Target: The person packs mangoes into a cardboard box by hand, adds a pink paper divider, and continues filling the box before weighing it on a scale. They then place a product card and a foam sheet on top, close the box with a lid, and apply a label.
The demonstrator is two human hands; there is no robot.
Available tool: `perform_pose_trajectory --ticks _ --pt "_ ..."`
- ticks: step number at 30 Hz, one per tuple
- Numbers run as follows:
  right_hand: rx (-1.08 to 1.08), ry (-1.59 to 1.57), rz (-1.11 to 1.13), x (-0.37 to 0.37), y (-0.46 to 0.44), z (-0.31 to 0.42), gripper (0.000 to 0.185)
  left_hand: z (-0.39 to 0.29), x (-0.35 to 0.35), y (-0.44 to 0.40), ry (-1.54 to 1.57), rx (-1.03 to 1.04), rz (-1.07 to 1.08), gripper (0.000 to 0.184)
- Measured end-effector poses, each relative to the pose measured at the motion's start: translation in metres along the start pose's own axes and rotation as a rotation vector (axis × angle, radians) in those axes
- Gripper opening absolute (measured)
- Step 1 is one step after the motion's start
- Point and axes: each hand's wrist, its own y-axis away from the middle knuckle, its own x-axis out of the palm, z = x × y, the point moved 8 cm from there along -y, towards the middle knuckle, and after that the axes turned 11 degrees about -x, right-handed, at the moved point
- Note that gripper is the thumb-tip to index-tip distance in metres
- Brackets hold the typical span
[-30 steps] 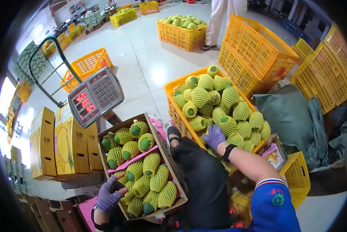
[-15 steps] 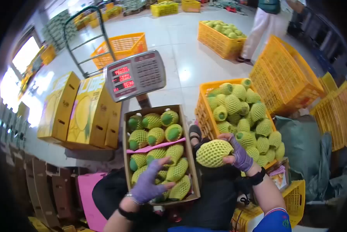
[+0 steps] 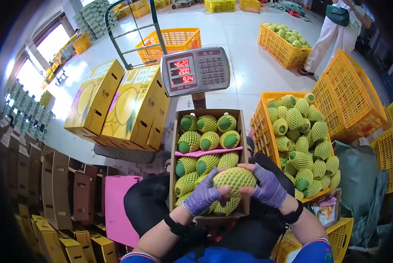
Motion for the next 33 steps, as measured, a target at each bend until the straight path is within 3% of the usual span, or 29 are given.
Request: perform_pose_trajectory --ticks 2,4,6,10,11,12,13,14,16,17,19,21,22,27,30,31,32,33 --pt "0.344 -0.457 -0.203 0.005 0.014 -0.022 0.057 0.008 -0.002 0.000 0.118 0.050 0.017 0.084" --pt "0.310 -0.582 -0.315 0.016 0.023 -0.026 0.051 0.008 0.006 0.007 -0.025 0.030 0.075 0.087" --pt "0.512 -0.815 -0.392 0.032 0.036 -0.030 0.048 0.014 0.005 0.006 -0.065 0.094 -0.039 0.085" --pt "0.552 -0.729 -0.143 0.040 0.047 -0.028 0.054 0.014 -0.003 0.007 0.094 0.043 -0.042 0.072" --pt "0.362 -0.836 -0.304 0.032 0.035 -0.022 0.062 0.012 0.000 0.007 -0.056 0.036 -0.025 0.070" --pt "0.358 -0.831 -0.309 0.025 0.032 -0.023 0.062 0.009 0.004 0.006 -0.203 0.027 -0.009 0.068" --pt "0.338 -0.800 -0.176 0.022 0.027 -0.017 0.064 0.008 0.009 0.005 -0.217 -0.005 0.013 0.067" --pt "0.316 -0.767 -0.042 0.022 0.023 -0.015 0.067 -0.009 0.016 0.004 -0.463 0.111 0.009 0.071" --pt "0.427 -0.904 -0.017 0.018 0.023 -0.035 0.072 -0.024 0.004 -0.009 -0.478 0.066 0.056 0.069" --pt "0.460 -0.871 -0.054 0.006 0.016 -0.050 0.075 -0.050 -0.013 -0.022 -0.547 0.209 -0.034 0.071" --pt "0.457 -0.764 -0.160 -0.018 -0.002 -0.089 0.079 -0.112 -0.043 -0.044 -1.153 0.462 -0.384 0.064" --pt "0.439 -0.467 -0.152 -0.043 -0.028 -0.136 0.073 -0.144 -0.066 -0.091 -1.586 0.383 -0.539 0.061" --pt "0.308 -0.108 -0.112 -0.060 -0.050 -0.143 0.070 -0.150 -0.076 -0.119 -1.688 0.283 -0.548 0.061" --pt "0.305 0.245 0.102 -0.066 -0.147 -0.186 0.059 -0.151 -0.094 -0.196 -1.849 -0.184 -0.339 0.085" --pt "0.219 0.254 0.172 -0.053 -0.181 -0.201 0.056 -0.142 -0.108 -0.225 -1.729 -0.181 -0.194 0.089" --pt "0.219 0.301 0.215 -0.046 -0.190 -0.205 0.059 -0.133 -0.121 -0.236 -1.698 -0.109 -0.233 0.084" --pt "0.216 0.345 0.262 -0.036 -0.195 -0.205 0.062 -0.126 -0.116 -0.228 -1.689 -0.129 -0.225 0.084" --pt "0.211 0.353 0.296 -0.030 -0.201 -0.203 0.062 -0.127 -0.113 -0.215 -1.769 -0.283 -0.296 0.085"
